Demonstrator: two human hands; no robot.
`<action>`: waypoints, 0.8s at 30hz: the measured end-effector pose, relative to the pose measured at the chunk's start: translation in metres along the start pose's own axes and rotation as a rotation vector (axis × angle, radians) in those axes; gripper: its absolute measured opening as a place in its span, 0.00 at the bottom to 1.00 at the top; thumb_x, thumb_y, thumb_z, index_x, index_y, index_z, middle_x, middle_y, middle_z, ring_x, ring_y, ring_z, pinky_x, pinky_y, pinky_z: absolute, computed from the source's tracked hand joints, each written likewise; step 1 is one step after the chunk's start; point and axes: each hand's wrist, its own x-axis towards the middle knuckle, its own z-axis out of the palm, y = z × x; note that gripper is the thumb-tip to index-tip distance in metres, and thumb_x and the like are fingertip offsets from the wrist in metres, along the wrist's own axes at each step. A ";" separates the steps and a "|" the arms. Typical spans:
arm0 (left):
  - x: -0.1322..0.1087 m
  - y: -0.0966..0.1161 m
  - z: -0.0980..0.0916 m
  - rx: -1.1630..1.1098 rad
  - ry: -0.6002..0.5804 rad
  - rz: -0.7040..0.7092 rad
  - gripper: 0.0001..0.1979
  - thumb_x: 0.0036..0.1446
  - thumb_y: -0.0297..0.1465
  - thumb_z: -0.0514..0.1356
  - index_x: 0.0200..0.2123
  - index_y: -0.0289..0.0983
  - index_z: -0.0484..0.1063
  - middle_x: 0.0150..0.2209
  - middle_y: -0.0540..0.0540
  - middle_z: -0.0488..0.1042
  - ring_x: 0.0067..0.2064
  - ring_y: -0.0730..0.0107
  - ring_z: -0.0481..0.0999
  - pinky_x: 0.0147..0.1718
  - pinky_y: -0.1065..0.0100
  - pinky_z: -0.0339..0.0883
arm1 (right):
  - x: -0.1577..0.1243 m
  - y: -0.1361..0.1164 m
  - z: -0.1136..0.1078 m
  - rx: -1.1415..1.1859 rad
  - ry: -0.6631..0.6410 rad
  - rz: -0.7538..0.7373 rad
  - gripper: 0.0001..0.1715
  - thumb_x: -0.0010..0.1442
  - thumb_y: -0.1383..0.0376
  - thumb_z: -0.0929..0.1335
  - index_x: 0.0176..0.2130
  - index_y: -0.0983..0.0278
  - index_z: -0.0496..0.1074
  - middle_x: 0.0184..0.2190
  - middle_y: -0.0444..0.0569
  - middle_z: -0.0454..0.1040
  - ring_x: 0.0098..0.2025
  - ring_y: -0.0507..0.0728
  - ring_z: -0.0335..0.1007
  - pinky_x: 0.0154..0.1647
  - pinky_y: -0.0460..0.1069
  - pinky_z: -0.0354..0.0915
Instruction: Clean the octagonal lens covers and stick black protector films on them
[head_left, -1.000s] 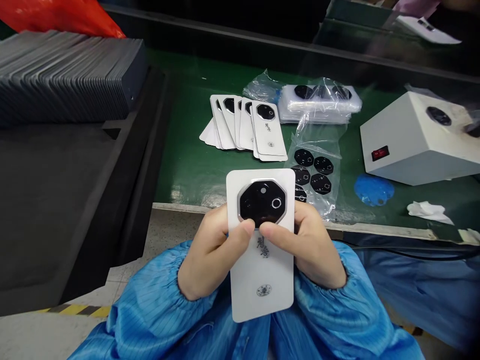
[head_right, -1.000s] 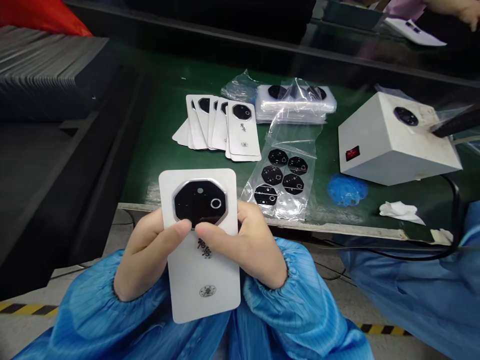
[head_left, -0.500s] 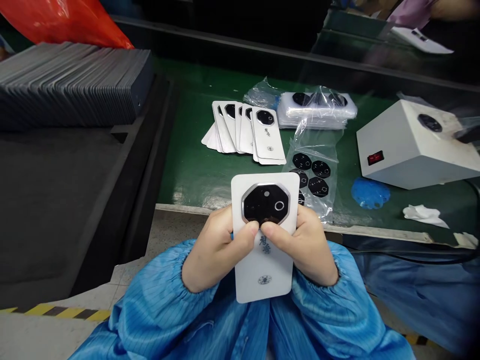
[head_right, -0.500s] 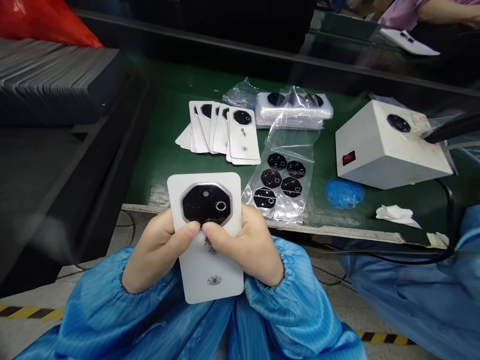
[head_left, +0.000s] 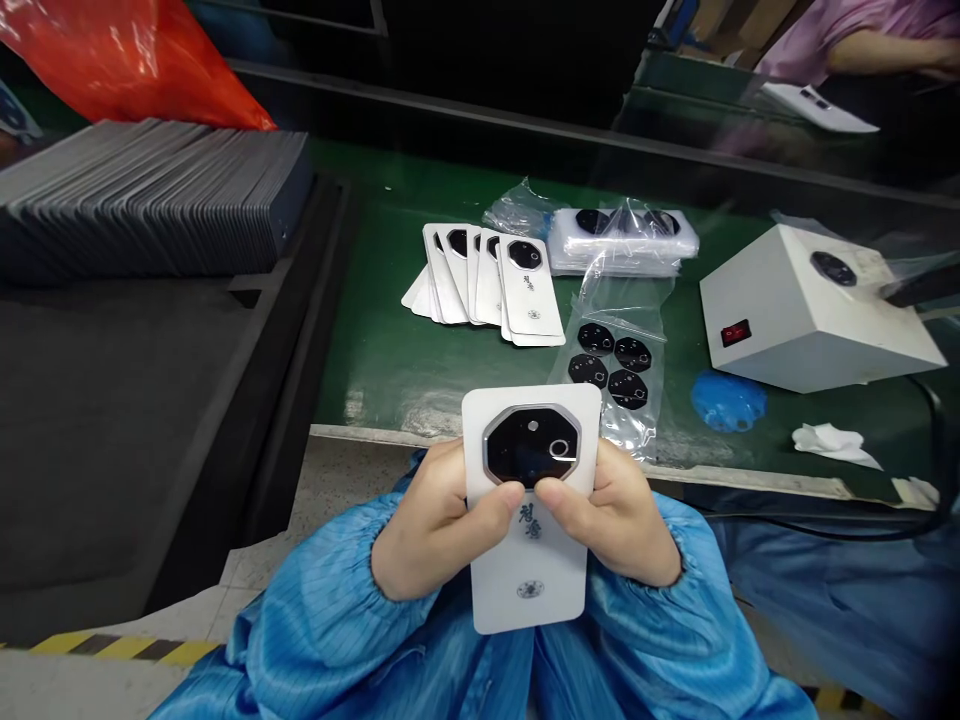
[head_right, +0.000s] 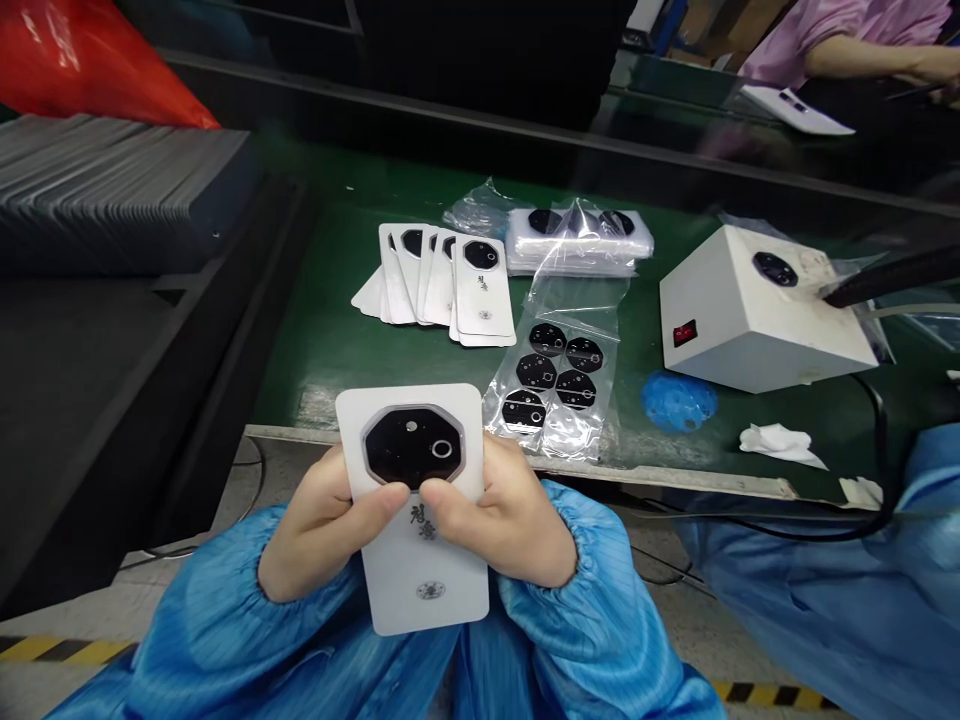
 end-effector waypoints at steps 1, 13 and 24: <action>0.000 -0.001 -0.001 -0.010 -0.015 -0.019 0.09 0.59 0.31 0.53 0.28 0.36 0.67 0.26 0.50 0.68 0.27 0.74 0.67 0.26 0.72 0.61 | 0.000 0.001 0.000 0.010 0.003 0.003 0.06 0.59 0.62 0.66 0.37 0.62 0.68 0.31 0.45 0.72 0.31 0.52 0.68 0.27 0.45 0.65; -0.007 -0.021 -0.003 -0.037 0.017 0.011 0.17 0.63 0.33 0.46 0.27 0.35 0.69 0.25 0.47 0.66 0.27 0.70 0.65 0.27 0.67 0.59 | -0.002 0.006 0.000 -0.070 0.036 -0.110 0.16 0.65 0.61 0.58 0.29 0.64 0.66 0.25 0.44 0.66 0.26 0.50 0.61 0.26 0.45 0.60; 0.008 -0.012 0.000 -0.042 -0.013 0.210 0.14 0.61 0.36 0.48 0.29 0.38 0.68 0.24 0.48 0.62 0.27 0.70 0.64 0.26 0.66 0.58 | -0.005 0.006 -0.005 -0.126 -0.009 -0.241 0.16 0.63 0.62 0.59 0.26 0.64 0.63 0.24 0.44 0.63 0.25 0.50 0.59 0.25 0.46 0.57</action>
